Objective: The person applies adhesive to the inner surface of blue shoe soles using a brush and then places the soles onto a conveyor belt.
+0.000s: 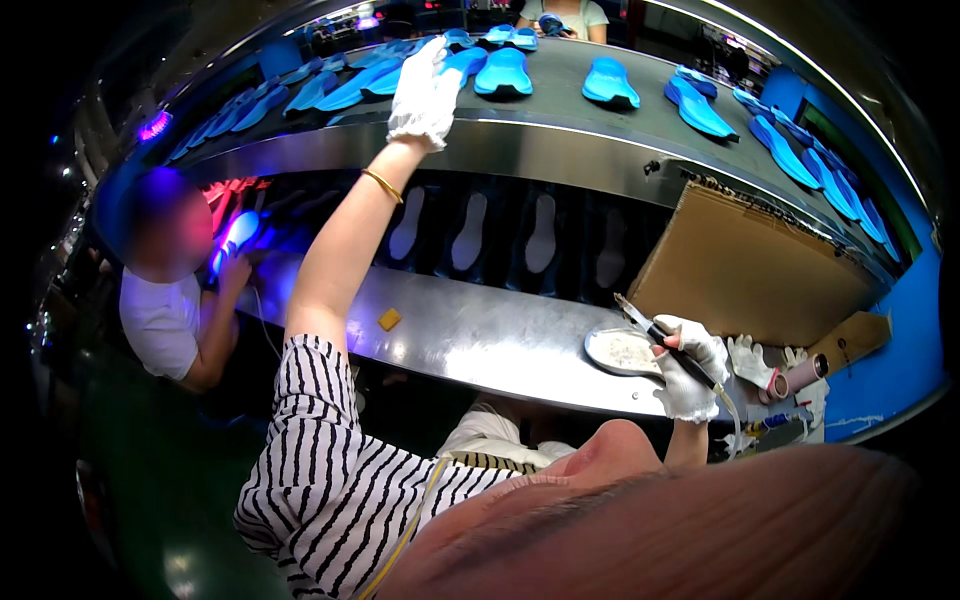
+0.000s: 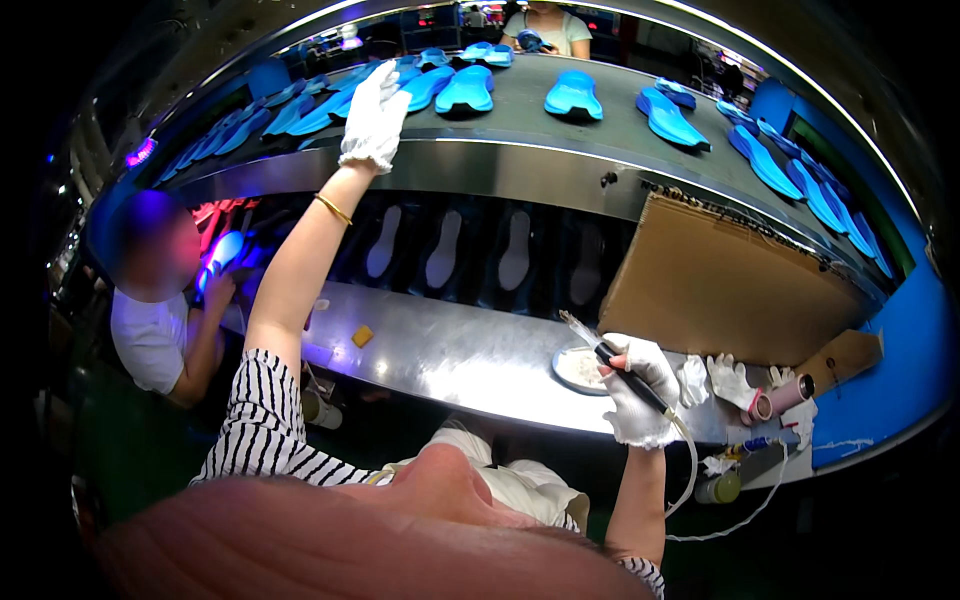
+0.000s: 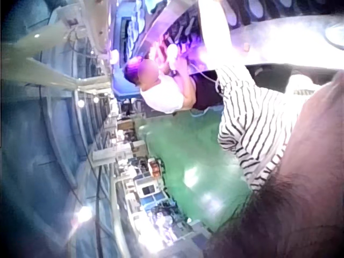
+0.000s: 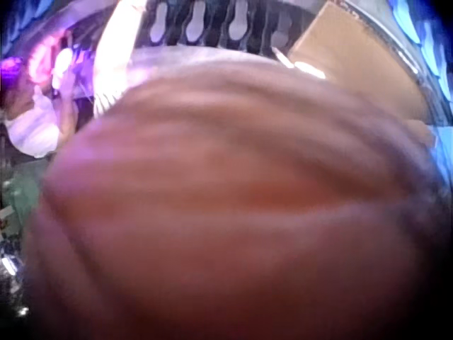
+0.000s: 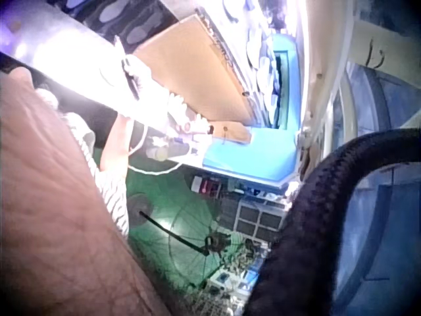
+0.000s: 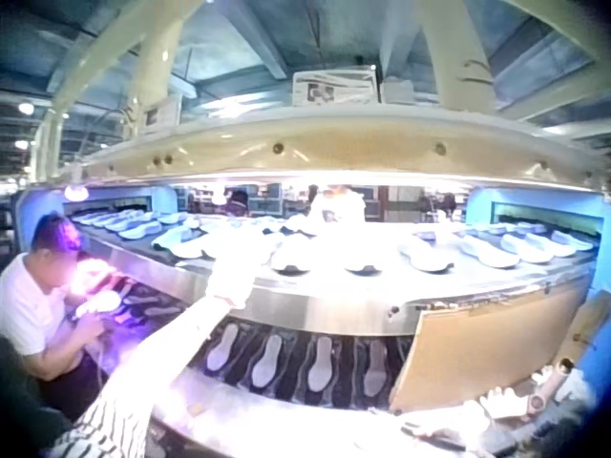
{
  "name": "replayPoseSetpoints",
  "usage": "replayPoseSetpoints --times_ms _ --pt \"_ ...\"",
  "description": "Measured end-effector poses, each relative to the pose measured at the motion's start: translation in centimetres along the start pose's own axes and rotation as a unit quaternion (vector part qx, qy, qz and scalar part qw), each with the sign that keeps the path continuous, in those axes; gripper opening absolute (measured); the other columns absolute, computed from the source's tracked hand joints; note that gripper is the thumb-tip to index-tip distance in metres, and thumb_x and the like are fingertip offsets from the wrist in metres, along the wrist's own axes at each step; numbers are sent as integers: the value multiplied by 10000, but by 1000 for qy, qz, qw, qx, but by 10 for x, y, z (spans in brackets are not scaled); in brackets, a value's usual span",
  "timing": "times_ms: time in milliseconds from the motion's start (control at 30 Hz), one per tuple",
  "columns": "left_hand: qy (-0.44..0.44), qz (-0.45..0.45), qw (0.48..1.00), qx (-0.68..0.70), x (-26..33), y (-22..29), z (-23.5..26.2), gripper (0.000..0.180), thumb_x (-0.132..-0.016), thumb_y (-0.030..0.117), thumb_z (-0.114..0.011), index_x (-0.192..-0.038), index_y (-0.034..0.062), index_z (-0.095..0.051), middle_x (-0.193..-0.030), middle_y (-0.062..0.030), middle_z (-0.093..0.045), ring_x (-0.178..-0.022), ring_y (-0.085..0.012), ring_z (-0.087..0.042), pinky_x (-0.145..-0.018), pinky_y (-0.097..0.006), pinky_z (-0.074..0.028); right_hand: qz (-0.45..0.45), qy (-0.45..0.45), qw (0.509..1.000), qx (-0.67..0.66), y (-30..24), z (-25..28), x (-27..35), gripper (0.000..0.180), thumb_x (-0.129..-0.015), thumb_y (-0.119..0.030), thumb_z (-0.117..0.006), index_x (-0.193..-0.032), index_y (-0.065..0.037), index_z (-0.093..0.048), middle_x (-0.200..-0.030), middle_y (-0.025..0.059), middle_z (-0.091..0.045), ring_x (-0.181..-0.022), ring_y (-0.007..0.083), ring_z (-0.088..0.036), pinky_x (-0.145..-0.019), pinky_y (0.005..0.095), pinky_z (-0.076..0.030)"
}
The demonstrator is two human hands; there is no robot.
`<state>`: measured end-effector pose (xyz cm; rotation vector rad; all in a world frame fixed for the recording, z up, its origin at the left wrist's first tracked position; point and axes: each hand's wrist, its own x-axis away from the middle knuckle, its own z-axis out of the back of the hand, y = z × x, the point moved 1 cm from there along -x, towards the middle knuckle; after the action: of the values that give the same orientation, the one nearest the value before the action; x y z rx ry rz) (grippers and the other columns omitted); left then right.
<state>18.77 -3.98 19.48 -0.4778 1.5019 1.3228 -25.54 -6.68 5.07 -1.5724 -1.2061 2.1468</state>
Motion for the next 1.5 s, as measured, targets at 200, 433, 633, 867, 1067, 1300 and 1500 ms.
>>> replayPoseSetpoints --times_ms 200,433,633,867,1067,1300,1500 --pt "-242 -16 841 -484 -44 -43 48 766 -785 520 -629 -1434 210 -364 -1473 -110 -363 -1364 -309 -311 -1115 -581 -163 -37 8 998 -55 21 -5 7 234 -769 135 -665 -909 -43 -604 -1026 132 -641 -925 173 -611 -817 293 -498" --pt "-351 195 807 -432 -63 -72 40 689 -800 636 -556 -1383 285 -455 -1428 -40 -459 -1321 -278 -416 -1104 -616 -169 -55 28 997 -44 29 2 7 223 -778 121 -665 -908 -50 -606 -1022 114 -654 -914 166 -623 -840 307 -505" --pt "-338 204 776 -492 -72 -96 66 697 -817 662 -527 -1369 241 -466 -1310 -25 -571 -1272 -260 -473 -1075 -650 -161 -92 28 995 -16 26 -5 -3 239 -757 142 -667 -898 -42 -608 -998 94 -643 -896 157 -620 -769 279 -519" --pt "-219 217 754 -581 -69 -114 110 568 -838 548 -591 -1335 288 -504 -1298 -87 -567 -1312 -240 -412 -1133 -558 -86 -105 26 994 -4 42 3 3 212 -760 109 -680 -896 -30 -597 -1014 103 -636 -914 169 -618 -793 287 -515" --pt "-193 110 793 -568 -68 -121 130 323 -789 370 -689 -1072 221 -648 -1153 -45 -639 -1162 -224 -539 -1045 -447 -298 -129 9 991 34 41 -22 1 206 -778 88 -680 -904 -28 -566 -1044 104 -628 -915 157 -601 -803 274 -500" --pt "-92 -100 932 -336 -18 -76 114 239 -743 296 -730 -892 114 -695 -990 -71 -687 -954 -270 -630 -849 -383 -488 -166 -22 986 -26 39 -24 18 282 -819 67 -651 -1069 -21 -555 -1035 78 -624 -919 134 -604 -830 268 -492" --pt "76 -88 985 130 27 34 119 210 -908 252 -646 -932 45 -614 -1012 -123 -663 -942 -139 -609 -900 -277 -465 -187 8 982 -32 51 -11 33 370 -814 58 -658 -1161 -3 -546 -1064 64 -603 -959 141 -597 -865 269 -483"
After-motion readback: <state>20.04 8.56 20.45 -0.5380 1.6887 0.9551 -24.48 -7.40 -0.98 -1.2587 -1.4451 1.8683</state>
